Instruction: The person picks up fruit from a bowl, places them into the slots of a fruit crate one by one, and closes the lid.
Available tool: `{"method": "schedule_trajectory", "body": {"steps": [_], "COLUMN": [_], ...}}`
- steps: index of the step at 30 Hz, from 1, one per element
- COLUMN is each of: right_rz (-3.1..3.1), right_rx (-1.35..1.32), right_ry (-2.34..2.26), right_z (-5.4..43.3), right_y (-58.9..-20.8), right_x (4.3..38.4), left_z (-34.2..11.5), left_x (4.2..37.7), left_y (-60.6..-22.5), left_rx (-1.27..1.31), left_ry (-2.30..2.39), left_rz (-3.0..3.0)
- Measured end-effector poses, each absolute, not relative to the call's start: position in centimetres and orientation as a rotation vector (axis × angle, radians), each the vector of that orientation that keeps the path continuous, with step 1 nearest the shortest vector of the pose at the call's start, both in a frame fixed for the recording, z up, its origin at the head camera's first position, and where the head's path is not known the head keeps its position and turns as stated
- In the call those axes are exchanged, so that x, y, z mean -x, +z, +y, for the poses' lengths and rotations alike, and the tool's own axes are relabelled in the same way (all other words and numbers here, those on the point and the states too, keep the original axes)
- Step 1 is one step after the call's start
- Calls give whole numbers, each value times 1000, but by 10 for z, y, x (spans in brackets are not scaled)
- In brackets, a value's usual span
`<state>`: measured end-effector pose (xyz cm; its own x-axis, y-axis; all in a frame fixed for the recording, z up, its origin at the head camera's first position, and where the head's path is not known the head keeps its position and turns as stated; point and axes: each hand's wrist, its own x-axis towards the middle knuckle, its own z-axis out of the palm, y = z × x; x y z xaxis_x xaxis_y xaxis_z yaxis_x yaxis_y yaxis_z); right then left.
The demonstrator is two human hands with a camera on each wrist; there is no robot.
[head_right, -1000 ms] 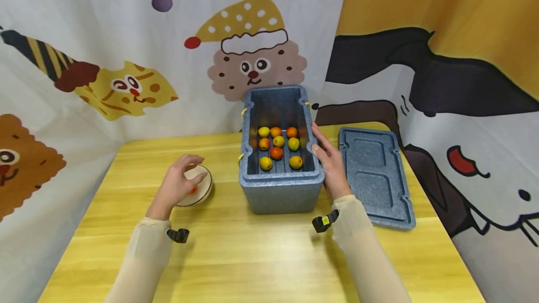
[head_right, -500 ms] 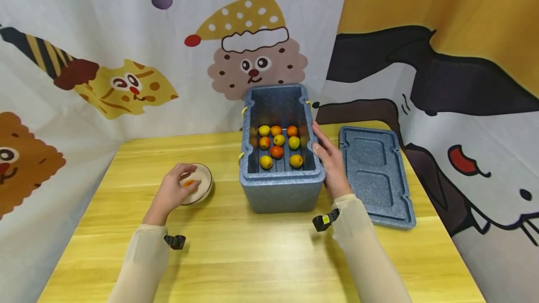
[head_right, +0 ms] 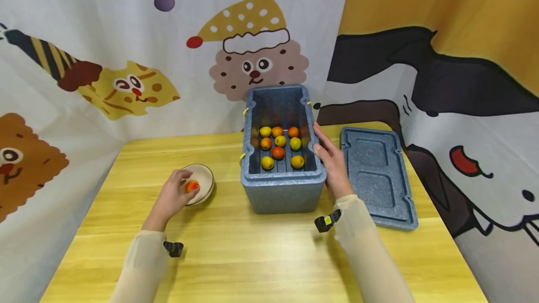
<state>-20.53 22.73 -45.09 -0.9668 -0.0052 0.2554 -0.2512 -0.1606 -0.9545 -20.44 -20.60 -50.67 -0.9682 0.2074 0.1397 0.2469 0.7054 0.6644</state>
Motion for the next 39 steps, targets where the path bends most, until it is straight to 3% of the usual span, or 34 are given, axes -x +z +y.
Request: {"method": "schedule_trajectory", "body": {"steps": [39], "right_rz": [-1915], "right_rx": [-325], "right_ry": [2256], "right_z": [228], "right_y": [-451], "right_x": [205], "left_z": [-208], "left_x": [204], "left_y": [-510], "left_rx": [411], "left_ry": [-762], "left_rz": [-3062]}}
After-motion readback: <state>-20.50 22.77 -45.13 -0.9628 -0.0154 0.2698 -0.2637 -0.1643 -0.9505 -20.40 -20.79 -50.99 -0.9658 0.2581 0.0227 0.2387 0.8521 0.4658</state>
